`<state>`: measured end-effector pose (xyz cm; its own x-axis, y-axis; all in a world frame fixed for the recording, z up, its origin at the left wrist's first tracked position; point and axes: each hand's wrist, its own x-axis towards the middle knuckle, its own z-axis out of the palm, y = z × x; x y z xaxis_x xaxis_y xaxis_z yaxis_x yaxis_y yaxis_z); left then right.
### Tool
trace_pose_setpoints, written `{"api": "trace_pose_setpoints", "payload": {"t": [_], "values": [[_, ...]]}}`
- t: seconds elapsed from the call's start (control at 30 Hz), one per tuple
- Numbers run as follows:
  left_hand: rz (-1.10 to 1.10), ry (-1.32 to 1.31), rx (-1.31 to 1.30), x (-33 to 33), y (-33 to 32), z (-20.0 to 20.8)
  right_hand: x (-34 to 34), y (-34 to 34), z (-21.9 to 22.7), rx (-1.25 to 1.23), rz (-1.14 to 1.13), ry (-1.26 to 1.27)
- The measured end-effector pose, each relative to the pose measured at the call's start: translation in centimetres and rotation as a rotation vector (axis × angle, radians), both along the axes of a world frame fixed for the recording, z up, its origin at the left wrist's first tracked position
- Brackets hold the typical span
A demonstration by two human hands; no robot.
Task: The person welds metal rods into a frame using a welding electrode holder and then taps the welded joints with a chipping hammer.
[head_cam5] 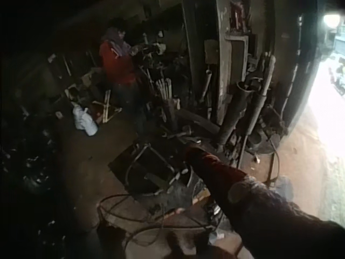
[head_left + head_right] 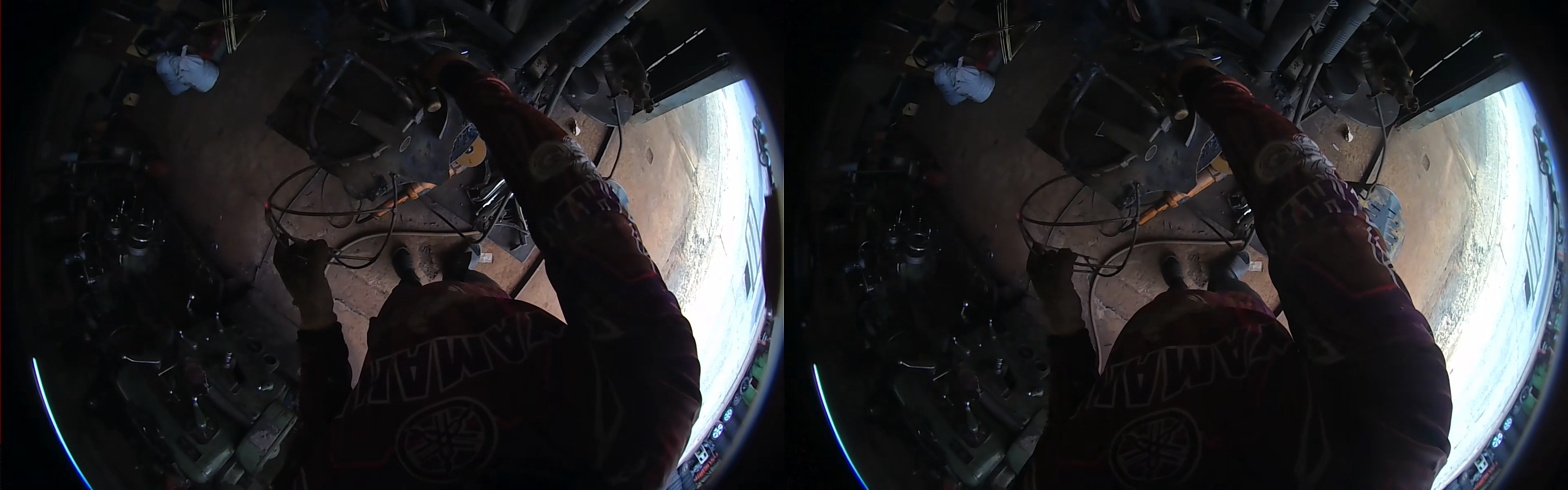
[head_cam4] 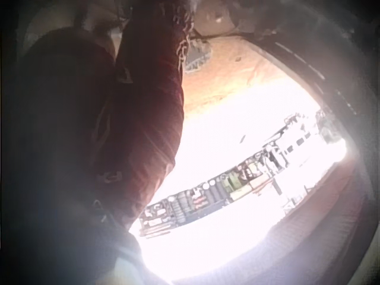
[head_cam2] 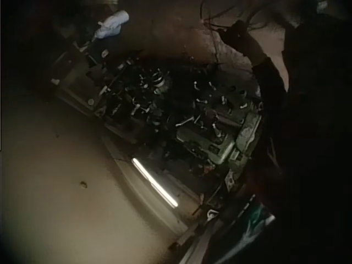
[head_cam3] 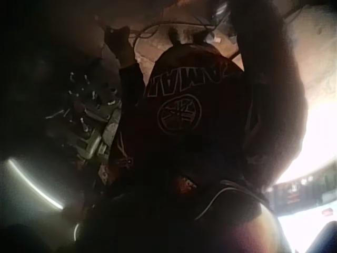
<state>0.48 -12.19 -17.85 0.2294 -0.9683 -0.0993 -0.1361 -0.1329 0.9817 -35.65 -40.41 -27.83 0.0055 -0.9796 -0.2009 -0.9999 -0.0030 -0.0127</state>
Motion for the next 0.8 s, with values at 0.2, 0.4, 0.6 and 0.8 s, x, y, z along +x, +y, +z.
{"api": "trace_pose_setpoints", "payload": {"t": [0.2,0.4,0.6,0.8], "values": [[0.076,-0.159,-0.084,0.0,0.1,-2.0,1.6,0.3,1.2,-0.109,-0.21,-0.192],[0.075,0.004,-0.012,1.3,0.7,-5.0,-0.7,5.1,3.1,-0.376,0.006,0.03],[-0.002,0.291,0.113,3.9,1.2,-9.4,3.3,21.7,8.2,-0.724,-0.223,-1.027],[-0.07,0.396,0.087,4.6,1.7,-14.7,7.2,32.6,4.1,-0.595,-0.533,-1.293]]}}
